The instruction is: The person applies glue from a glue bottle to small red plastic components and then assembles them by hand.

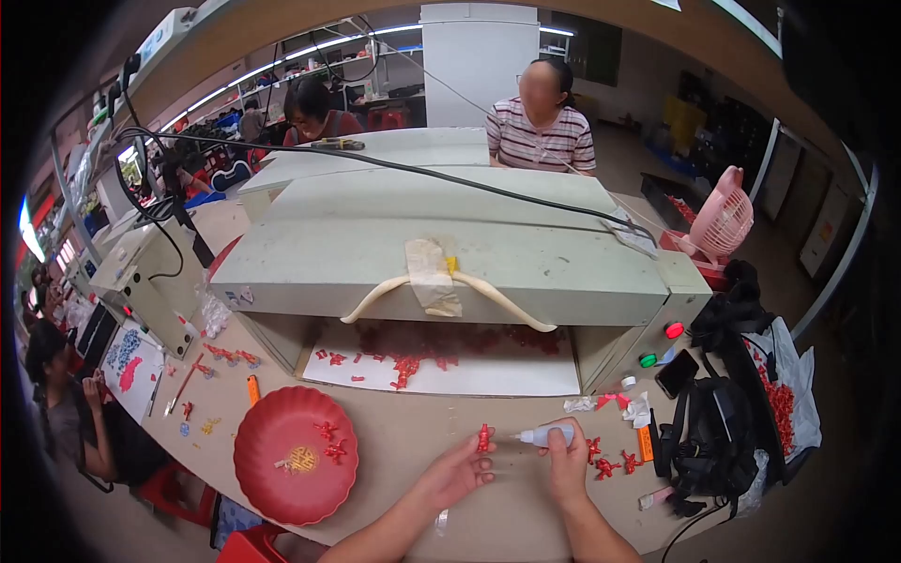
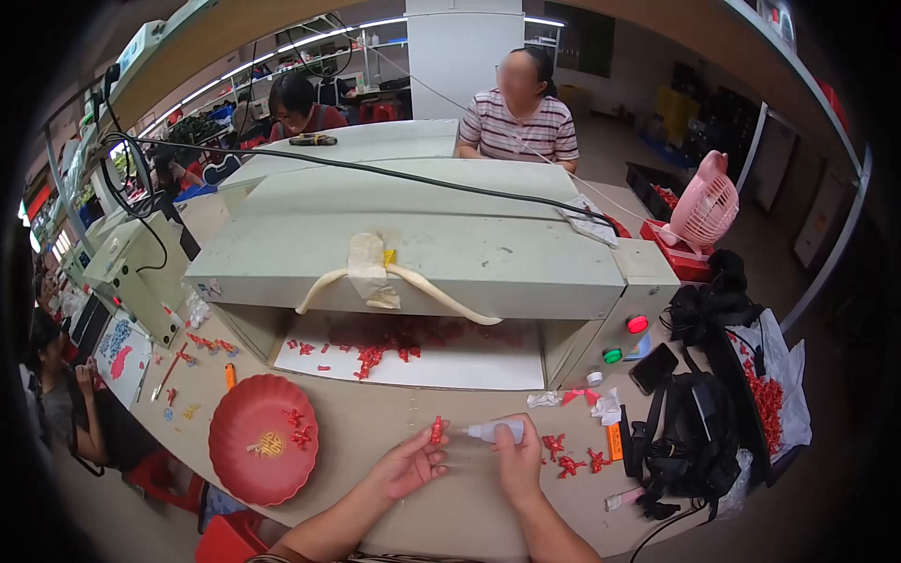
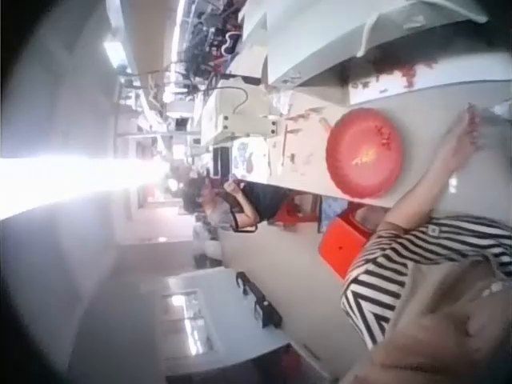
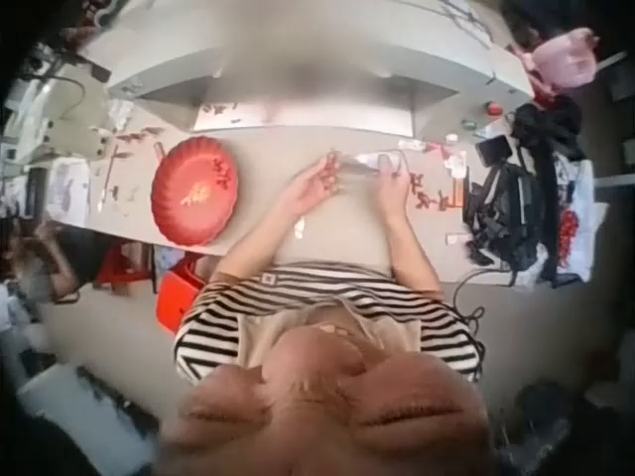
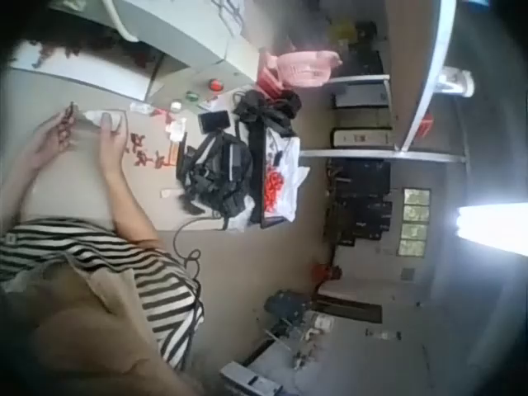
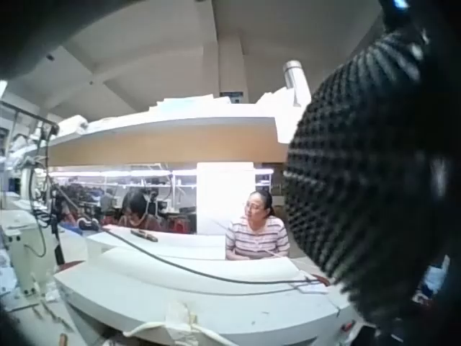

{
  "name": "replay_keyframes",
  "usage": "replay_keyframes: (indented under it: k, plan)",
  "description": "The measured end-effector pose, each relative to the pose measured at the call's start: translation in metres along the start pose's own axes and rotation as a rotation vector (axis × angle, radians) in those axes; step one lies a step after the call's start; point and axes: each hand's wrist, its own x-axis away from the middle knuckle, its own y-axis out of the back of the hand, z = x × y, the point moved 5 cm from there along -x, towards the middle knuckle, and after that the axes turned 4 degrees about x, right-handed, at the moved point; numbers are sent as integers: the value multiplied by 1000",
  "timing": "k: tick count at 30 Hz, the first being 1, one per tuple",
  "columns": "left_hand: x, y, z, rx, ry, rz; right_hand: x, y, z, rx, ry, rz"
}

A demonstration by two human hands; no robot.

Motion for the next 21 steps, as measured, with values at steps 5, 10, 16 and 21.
replay_keyframes:
  k: [5, 10, 16, 21]
  plan:
    - [2, 2, -1, -4, 2, -21, 1, -2, -4, 11, -3, 27]
    - [2, 3, 2, 18, 6, 1, 4, 1, -1, -12, -22, 42]
    - [-3, 1, 2, 3, -2, 29, 1, 5, -3, -29, 8, 18]
    - [2, 7, -3, 23, -22, 25, -1, -7, -2, -58, 14, 38]
